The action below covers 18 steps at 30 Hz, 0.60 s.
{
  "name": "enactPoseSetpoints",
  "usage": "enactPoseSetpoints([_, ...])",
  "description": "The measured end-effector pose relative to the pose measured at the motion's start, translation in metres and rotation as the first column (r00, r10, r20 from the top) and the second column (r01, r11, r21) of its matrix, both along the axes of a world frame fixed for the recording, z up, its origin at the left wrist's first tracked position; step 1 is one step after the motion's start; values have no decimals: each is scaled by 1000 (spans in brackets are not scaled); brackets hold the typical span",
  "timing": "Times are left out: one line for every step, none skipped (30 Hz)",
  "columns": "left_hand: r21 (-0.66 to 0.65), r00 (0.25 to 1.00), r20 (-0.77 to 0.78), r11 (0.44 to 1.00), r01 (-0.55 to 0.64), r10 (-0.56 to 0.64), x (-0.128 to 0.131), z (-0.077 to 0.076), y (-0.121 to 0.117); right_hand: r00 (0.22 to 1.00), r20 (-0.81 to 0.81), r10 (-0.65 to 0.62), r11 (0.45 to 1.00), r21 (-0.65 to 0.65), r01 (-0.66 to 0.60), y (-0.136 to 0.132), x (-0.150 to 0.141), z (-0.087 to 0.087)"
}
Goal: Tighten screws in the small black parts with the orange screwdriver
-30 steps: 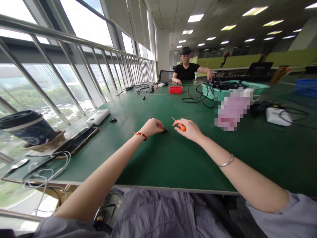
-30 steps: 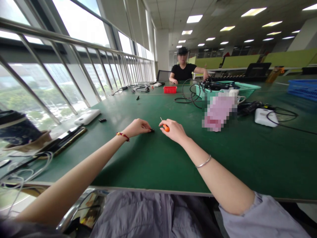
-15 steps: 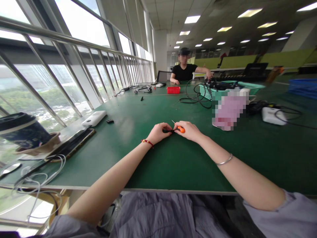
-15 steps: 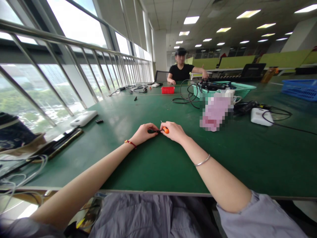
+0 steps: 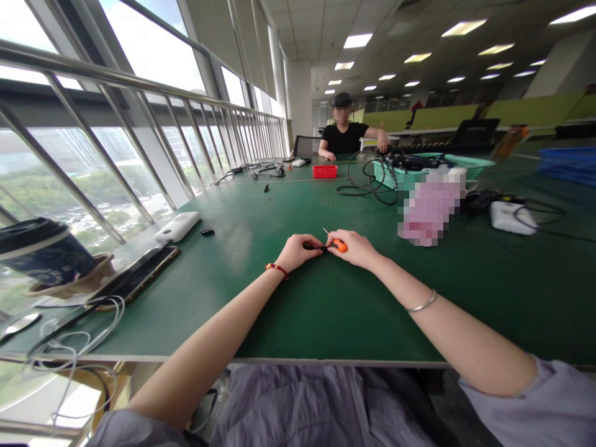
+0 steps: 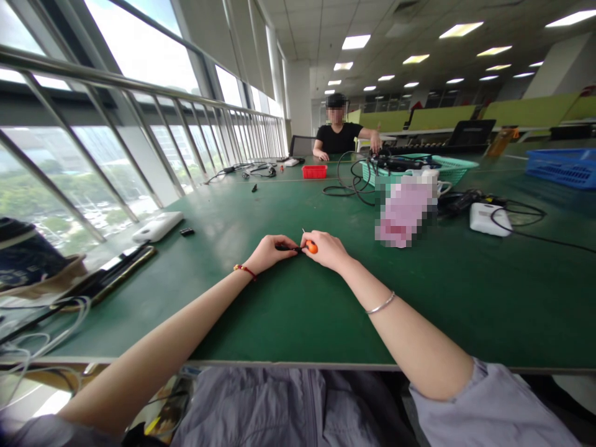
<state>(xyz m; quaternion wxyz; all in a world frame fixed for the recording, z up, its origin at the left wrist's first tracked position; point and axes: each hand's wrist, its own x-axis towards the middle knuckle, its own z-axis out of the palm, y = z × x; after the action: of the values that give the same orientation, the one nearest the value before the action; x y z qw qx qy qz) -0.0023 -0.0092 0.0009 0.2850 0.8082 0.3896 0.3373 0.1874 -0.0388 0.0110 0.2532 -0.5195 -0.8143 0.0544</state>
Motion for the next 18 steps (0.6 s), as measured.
enactPoseSetpoints([-23,1000,20,1000,11,-11,0,-1,1,1000,-4,-2,1000,-1,2,0,0,0])
enactPoseSetpoints([-45,999,38,999,21,-19,0,-1,2,1000,-9,-4,1000,-1,4,0,0,0])
enactPoseSetpoints([-67,998,53,997,28,-24,0,-1,3,1000,-14,-6,1000,-1,6,-1,-1,-1])
enactPoseSetpoints([-86,998,64,996,30,-24,0,-1,3,1000,-19,-8,1000,-1,8,-1,-1,-1])
enactPoseSetpoints([-102,997,72,994,26,-19,0,-1,3,1000,-24,-10,1000,0,10,-1,-1,-1])
enactPoseSetpoints([-117,997,76,993,21,-12,0,-1,3,1000,-30,-10,1000,1,10,-1,-2,-2])
enactPoseSetpoints([-129,997,78,992,13,-3,1,0,3,999,-35,-11,1000,2,11,-2,-2,-2])
enactPoseSetpoints([-138,997,78,990,6,5,1,1,2,999,-40,-10,1000,3,11,-2,-2,-2])
enactPoseSetpoints([-146,997,77,989,1,11,2,2,2,999,-44,-10,1000,3,10,-2,-3,-2])
enactPoseSetpoints([-153,997,77,988,-2,14,2,3,1,999,-48,-10,1000,3,10,-1,-3,-2])
enactPoseSetpoints([-158,997,78,987,-3,15,2,3,1,999,-50,-10,1000,2,10,-1,-3,-3])
enactPoseSetpoints([-160,997,80,987,-2,15,2,4,0,999,-51,-9,1000,1,9,-1,-3,-3])
enactPoseSetpoints([-161,996,83,987,-1,14,2,4,0,999,-51,-9,1000,0,9,0,-3,-3])
enactPoseSetpoints([-162,996,86,987,1,13,2,4,0,999,-50,-8,1000,-2,8,0,-2,-3])
enactPoseSetpoints([-162,996,89,987,2,13,2,4,0,999,-49,-9,1000,-3,8,0,-2,-3])
enactPoseSetpoints([-164,996,92,987,3,12,2,4,0,999,-48,-10,1000,-4,9,0,-2,-3])
enactPoseSetpoints([-165,995,94,986,3,13,2,4,0,999,-46,-11,1000,-4,11,0,-2,-3])
enactPoseSetpoints([-168,995,97,986,2,14,3,4,0,999,-45,-13,1000,-3,13,0,-1,-3])
